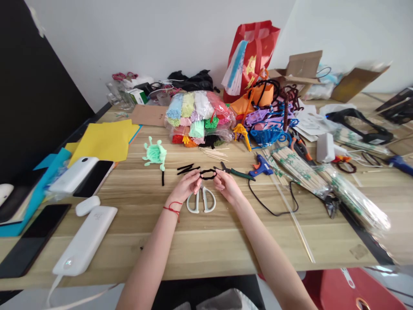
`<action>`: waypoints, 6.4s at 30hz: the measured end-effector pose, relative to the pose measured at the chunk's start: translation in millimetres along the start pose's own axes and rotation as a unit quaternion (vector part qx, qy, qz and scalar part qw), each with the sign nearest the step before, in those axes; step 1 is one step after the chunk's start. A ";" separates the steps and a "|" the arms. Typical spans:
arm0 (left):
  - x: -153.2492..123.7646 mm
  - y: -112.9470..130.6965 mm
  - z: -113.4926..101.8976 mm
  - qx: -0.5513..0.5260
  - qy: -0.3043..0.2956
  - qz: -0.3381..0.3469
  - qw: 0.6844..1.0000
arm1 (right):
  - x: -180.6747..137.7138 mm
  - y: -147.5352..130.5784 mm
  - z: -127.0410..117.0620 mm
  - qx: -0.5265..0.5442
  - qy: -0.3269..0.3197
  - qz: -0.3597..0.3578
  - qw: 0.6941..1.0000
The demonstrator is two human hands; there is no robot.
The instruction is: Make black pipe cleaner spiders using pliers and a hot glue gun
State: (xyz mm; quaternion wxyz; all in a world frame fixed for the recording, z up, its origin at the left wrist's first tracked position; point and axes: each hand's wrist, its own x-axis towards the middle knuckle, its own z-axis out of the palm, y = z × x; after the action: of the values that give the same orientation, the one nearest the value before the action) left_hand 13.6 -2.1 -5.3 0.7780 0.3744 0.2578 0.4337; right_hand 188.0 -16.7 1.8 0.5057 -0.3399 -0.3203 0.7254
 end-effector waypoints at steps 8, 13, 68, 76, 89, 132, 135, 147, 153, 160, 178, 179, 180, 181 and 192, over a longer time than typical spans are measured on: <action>-1.1 0.5 2.5 0.048 0.018 0.026 0.998 | -2.9 3.1 4.2 -0.024 0.006 -0.008 1.000; -2.8 3.4 7.2 0.119 0.060 0.030 0.991 | -0.8 6.4 4.1 -0.032 0.029 -0.019 0.999; -44.3 -16.7 25.6 0.817 0.192 0.053 0.541 | 6.6 5.8 -8.2 -0.038 0.153 -0.086 0.984; -5.2 -1.8 10.4 0.813 0.251 0.093 0.517 | 9.1 7.5 -9.2 -0.031 0.162 -0.072 0.984; -4.1 7.3 -21.0 0.801 0.247 0.116 0.533 | 3.8 11.3 -2.1 -0.194 0.136 -0.093 0.967; -18.6 45.1 -52.7 0.561 0.411 0.161 0.700 | -15.6 -35.0 -51.5 -0.559 0.388 -0.222 0.699; -25.7 57.5 -68.5 0.561 0.451 0.164 0.674 | -19.7 -44.2 -79.9 -0.602 0.515 -0.125 0.597; -45.2 73.5 -77.3 0.698 0.509 0.044 0.502 | -17.6 -40.4 -110.5 -0.512 0.530 -0.097 0.669; -52.3 78.2 -87.1 0.701 0.524 -0.026 0.483 | -15.2 -41.9 -114.5 -0.570 0.498 -0.060 0.650; -54.5 77.7 -92.9 0.692 0.536 -0.030 0.483 | -15.2 -42.5 -121.9 -0.516 0.467 -0.099 0.711; -54.4 74.1 -99.7 0.692 0.541 0.018 0.478 | -17.2 -50.5 -124.2 -0.435 0.584 -0.171 0.663; -53.7 74.2 -98.2 0.691 0.540 0.031 0.480 | -18.2 -51.1 -123.9 -0.436 0.594 -0.166 0.656; -52.6 74.1 -96.1 0.690 0.537 0.049 0.482 | -18.9 -51.2 -122.8 -0.445 0.598 -0.155 0.649; -51.2 73.8 -93.4 0.691 0.529 0.072 0.486 | -19.4 -50.9 -121.2 -0.461 0.595 -0.139 0.643; -32.8 63.3 -45.5 0.703 0.399 0.239 0.538 | -14.7 -44.5 -127.3 -0.421 0.490 -0.106 0.756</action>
State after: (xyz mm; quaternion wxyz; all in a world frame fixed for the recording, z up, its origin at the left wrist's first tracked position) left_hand -66.1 7.5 21.5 -0.0509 0.6366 0.6649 0.3875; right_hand 318.7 -2.7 -31.5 0.4727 -0.7915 -0.3355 0.1937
